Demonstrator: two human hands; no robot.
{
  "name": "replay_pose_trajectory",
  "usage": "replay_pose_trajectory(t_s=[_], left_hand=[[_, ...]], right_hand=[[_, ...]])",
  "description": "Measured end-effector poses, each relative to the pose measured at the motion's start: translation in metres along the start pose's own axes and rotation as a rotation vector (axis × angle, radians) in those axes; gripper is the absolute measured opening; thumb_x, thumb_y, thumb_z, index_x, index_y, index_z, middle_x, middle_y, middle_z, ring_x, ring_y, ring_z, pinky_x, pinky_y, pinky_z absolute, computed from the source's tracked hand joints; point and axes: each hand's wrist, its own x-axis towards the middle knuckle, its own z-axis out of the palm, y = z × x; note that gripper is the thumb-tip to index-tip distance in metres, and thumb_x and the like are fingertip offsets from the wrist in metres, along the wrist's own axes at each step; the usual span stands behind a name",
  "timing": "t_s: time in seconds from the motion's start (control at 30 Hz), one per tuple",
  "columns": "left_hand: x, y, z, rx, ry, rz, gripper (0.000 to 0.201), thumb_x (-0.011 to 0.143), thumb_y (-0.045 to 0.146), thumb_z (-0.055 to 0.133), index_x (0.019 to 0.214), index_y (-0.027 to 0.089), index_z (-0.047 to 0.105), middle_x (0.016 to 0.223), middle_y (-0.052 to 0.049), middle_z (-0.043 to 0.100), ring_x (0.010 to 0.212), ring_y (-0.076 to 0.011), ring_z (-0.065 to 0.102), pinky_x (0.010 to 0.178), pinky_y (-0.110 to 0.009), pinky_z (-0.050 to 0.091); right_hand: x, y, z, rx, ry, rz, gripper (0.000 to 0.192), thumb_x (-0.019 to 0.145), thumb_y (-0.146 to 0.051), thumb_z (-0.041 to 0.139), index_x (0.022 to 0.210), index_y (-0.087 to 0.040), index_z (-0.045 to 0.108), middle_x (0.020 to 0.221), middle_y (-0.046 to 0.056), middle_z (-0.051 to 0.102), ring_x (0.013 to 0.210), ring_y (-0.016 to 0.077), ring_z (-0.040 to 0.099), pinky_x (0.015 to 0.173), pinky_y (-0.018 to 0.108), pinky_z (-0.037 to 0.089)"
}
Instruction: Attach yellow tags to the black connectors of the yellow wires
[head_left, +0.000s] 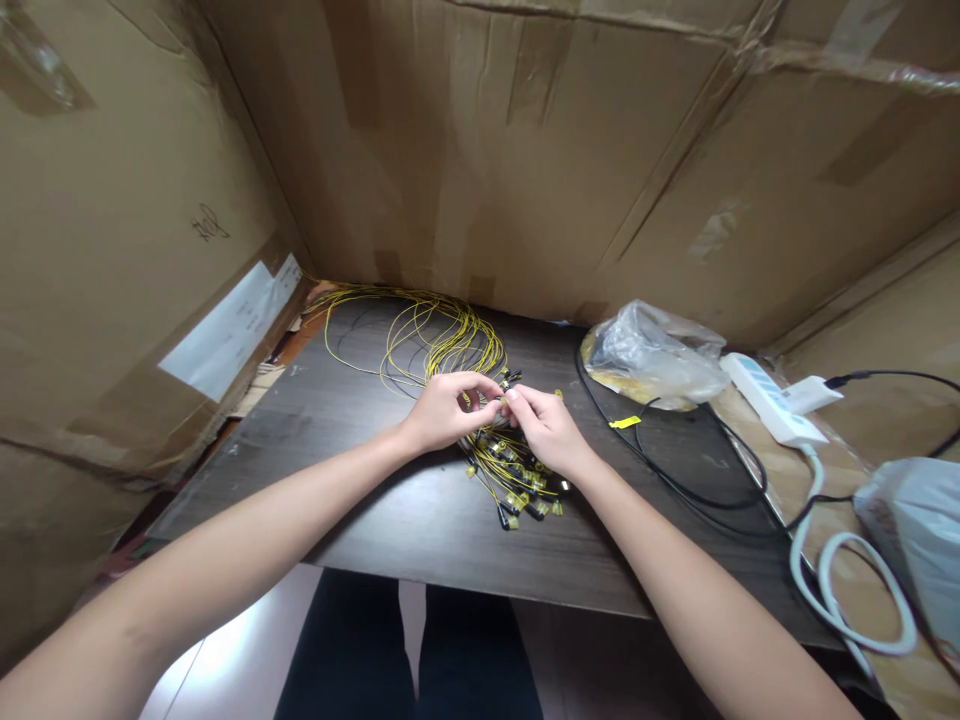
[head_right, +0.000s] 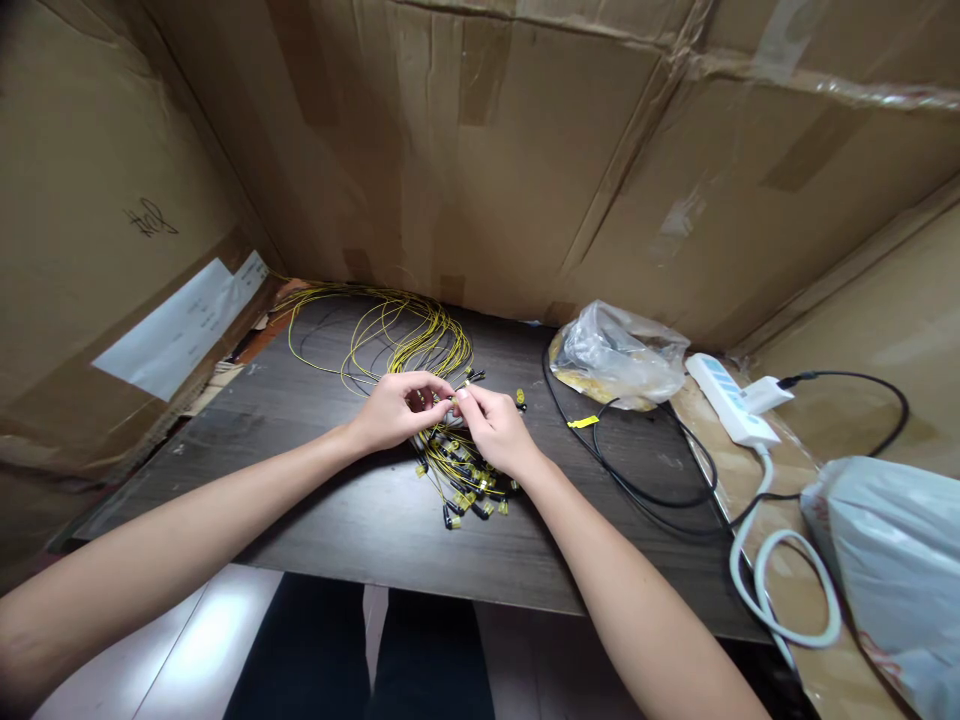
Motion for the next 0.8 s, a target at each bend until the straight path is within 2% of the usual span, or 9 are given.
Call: replay_pose_trajectory(t_s=[0.23, 0.4, 0.57, 0.73, 0.8], left_hand=[[0.0008, 0.0010, -0.0014, -0.008, 0.006, -0.032, 0.010, 0.082, 0.021, 0.069, 0.088, 0.014, 0.074, 0.077, -0.003, 0.074, 0.059, -0.0101, 0.061, 0.058, -0.021, 0.049], [-0.0003, -0.0002, -0.0013, 0.000, 0.001, -0.008, 0.011, 0.084, 0.021, 0.068, 0.090, 0.015, 0.075, 0.078, -0.003, 0.074, 0.060, -0.0104, 0.062, 0.059, -0.021, 0.050], [-0.0007, -0.0012, 0.0010, 0.007, 0.010, -0.015, 0.010, 0.082, 0.019, 0.068, 0.089, 0.014, 0.073, 0.080, -0.003, 0.074, 0.059, -0.0097, 0.061, 0.057, -0.020, 0.049], [0.0001, -0.0002, 0.0002, -0.007, 0.014, -0.026, 0.009, 0.082, 0.019, 0.068, 0.088, 0.014, 0.073, 0.080, -0.003, 0.075, 0.060, -0.0099, 0.062, 0.058, -0.020, 0.050], [0.0001, -0.0007, -0.0005, -0.006, 0.002, -0.034, 0.010, 0.084, 0.022, 0.069, 0.089, 0.014, 0.074, 0.080, -0.003, 0.075, 0.062, -0.0107, 0.063, 0.059, -0.021, 0.051]], right_hand=[[-0.0005, -0.0045, -0.0014, 0.024, 0.024, 0.011, 0.022, 0.095, -0.040, 0.053, 0.088, -0.019, 0.059, 0.074, 0.000, 0.058, 0.063, 0.0150, 0.049, 0.061, 0.027, 0.037], [-0.0003, -0.0004, -0.0015, -0.027, 0.007, -0.012, 0.040, 0.101, -0.044, 0.042, 0.071, -0.019, 0.053, 0.065, 0.000, 0.053, 0.061, 0.0153, 0.048, 0.061, 0.029, 0.036], [-0.0001, 0.0000, -0.0001, -0.020, -0.001, -0.003, 0.044, 0.101, -0.048, 0.042, 0.070, -0.019, 0.053, 0.064, 0.001, 0.053, 0.061, 0.0155, 0.049, 0.061, 0.029, 0.037], [-0.0003, -0.0044, -0.0008, 0.007, 0.044, 0.004, 0.021, 0.094, -0.038, 0.054, 0.086, -0.019, 0.060, 0.071, 0.000, 0.057, 0.061, 0.0147, 0.049, 0.059, 0.027, 0.037], [-0.0003, -0.0053, -0.0015, 0.013, 0.059, 0.011, 0.018, 0.092, -0.036, 0.056, 0.087, -0.019, 0.060, 0.072, 0.000, 0.058, 0.061, 0.0147, 0.049, 0.058, 0.027, 0.037]])
